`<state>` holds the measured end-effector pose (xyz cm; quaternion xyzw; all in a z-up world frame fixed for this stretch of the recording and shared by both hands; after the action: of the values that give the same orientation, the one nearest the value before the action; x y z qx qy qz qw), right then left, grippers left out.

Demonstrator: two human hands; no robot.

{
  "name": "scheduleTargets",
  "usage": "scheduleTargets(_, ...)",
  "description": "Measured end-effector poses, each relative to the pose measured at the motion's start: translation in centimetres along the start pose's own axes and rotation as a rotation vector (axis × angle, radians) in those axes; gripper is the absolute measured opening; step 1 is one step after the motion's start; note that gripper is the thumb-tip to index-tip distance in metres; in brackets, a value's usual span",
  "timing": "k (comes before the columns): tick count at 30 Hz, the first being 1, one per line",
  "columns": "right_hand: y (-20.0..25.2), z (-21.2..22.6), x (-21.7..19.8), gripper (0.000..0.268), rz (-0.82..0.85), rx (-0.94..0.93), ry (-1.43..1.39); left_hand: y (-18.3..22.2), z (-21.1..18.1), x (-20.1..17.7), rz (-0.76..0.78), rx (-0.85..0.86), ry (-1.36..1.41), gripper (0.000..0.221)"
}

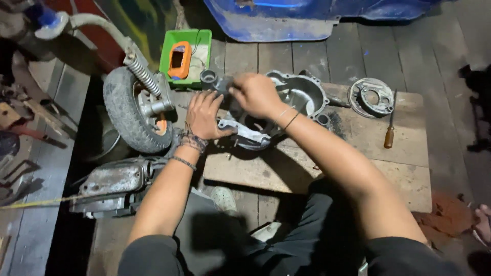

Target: The person cleans the interior of a disassembled engine casing using a wire brush and a small tool. They scrub the inside surfaces and then use the tool to remove debris from crevices.

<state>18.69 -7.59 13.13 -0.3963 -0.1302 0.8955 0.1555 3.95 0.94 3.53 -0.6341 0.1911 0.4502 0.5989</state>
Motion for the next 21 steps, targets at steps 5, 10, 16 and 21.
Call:
scheduleTargets(5,0.5,-1.3,-0.2,0.014,-0.009,-0.071,0.099,-0.1,0.0,0.1,-0.019,-0.012,0.003,0.112)
scheduleTargets(10,0.0,-0.8,-1.9,0.013,-0.021,-0.048,-0.024,-0.2,0.1,0.4,-0.003,-0.001,0.019,0.112)
scheduleTargets(16,0.4,-1.4,-0.7,0.003,-0.019,-0.017,0.0,-0.2,0.1,0.6,0.021,-0.003,0.004,0.114)
scheduleTargets(21,0.1,-1.0,-2.0,0.006,-0.054,-0.086,0.067,-0.1,0.0,0.3,0.03,0.002,0.008,0.11)
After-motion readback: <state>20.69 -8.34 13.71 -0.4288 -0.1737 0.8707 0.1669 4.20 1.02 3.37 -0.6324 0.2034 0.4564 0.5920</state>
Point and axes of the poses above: each hand's wrist, its own y-axis away from the middle knuckle, its own x-axis out of the palm, z = x × y, the point moved 6 cm from there along -y, towards the middle knuckle, and after that the axes turned 15 degrees about -y, right-handed, at the moved point
